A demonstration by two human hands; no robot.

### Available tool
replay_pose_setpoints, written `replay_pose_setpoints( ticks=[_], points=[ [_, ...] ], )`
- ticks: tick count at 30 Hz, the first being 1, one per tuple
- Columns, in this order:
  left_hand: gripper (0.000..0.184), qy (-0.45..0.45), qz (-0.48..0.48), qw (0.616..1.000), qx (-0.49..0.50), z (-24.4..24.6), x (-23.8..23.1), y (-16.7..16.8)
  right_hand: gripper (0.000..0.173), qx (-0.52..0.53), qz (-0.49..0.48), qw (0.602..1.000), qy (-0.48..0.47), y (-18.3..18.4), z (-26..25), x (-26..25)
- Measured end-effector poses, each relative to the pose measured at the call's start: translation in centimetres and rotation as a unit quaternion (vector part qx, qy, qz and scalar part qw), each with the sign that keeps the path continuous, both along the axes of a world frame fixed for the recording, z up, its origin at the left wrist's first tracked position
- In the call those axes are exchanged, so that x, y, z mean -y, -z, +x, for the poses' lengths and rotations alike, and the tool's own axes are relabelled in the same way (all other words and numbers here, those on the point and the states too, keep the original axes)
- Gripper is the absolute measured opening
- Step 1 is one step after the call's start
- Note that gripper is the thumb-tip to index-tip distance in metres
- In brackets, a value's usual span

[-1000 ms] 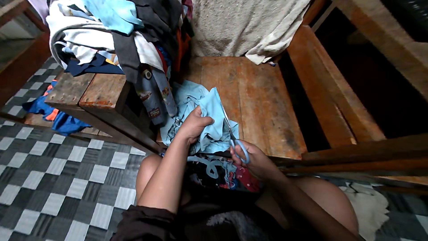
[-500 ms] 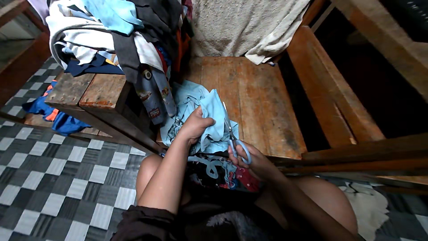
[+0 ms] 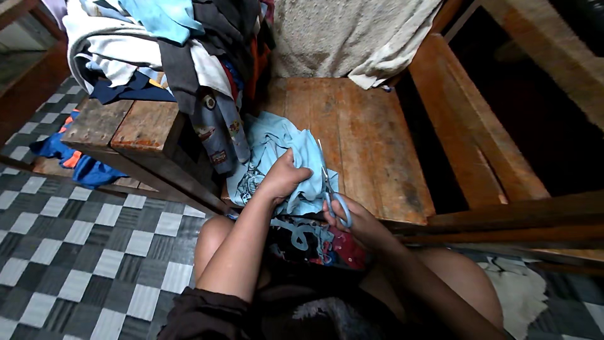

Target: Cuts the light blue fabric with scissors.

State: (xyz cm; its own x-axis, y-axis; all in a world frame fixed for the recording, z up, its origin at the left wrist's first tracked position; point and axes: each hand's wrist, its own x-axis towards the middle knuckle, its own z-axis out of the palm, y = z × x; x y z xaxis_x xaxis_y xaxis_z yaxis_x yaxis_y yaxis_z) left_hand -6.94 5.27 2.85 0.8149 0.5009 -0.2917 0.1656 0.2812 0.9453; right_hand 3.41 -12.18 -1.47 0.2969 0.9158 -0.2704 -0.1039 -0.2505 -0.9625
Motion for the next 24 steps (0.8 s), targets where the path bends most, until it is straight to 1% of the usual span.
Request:
replay_pose_setpoints(
  ticks=[12, 17, 21, 24],
  points=[
    [0.046, -0.008, 0.037, 0.999, -0.004, 0.0, 0.1, -0.1, 0.020, 0.058, -0.028, 0.998, 0.028, -1.1, 0.0, -0.3],
    [0.046, -0.014, 0.043, 0.999, -0.005, -0.1, -0.1, -0.1, 0.014, 0.034, -0.020, 0.998, 0.040, -1.2, 0.1, -0.3],
    [0.046, -0.009, 0.042, 0.999, 0.002, -0.2, 0.0, -0.2, 0.013, 0.009, 0.001, 0.999, 0.041, -1.1, 0.2, -0.2],
    [0.048, 0.011, 0.044, 0.999, 0.000, -0.2, -0.1, -0.3, 0.014, -0.006, 0.014, 0.999, 0.033, -1.1, 0.4, 0.0]
  ],
)
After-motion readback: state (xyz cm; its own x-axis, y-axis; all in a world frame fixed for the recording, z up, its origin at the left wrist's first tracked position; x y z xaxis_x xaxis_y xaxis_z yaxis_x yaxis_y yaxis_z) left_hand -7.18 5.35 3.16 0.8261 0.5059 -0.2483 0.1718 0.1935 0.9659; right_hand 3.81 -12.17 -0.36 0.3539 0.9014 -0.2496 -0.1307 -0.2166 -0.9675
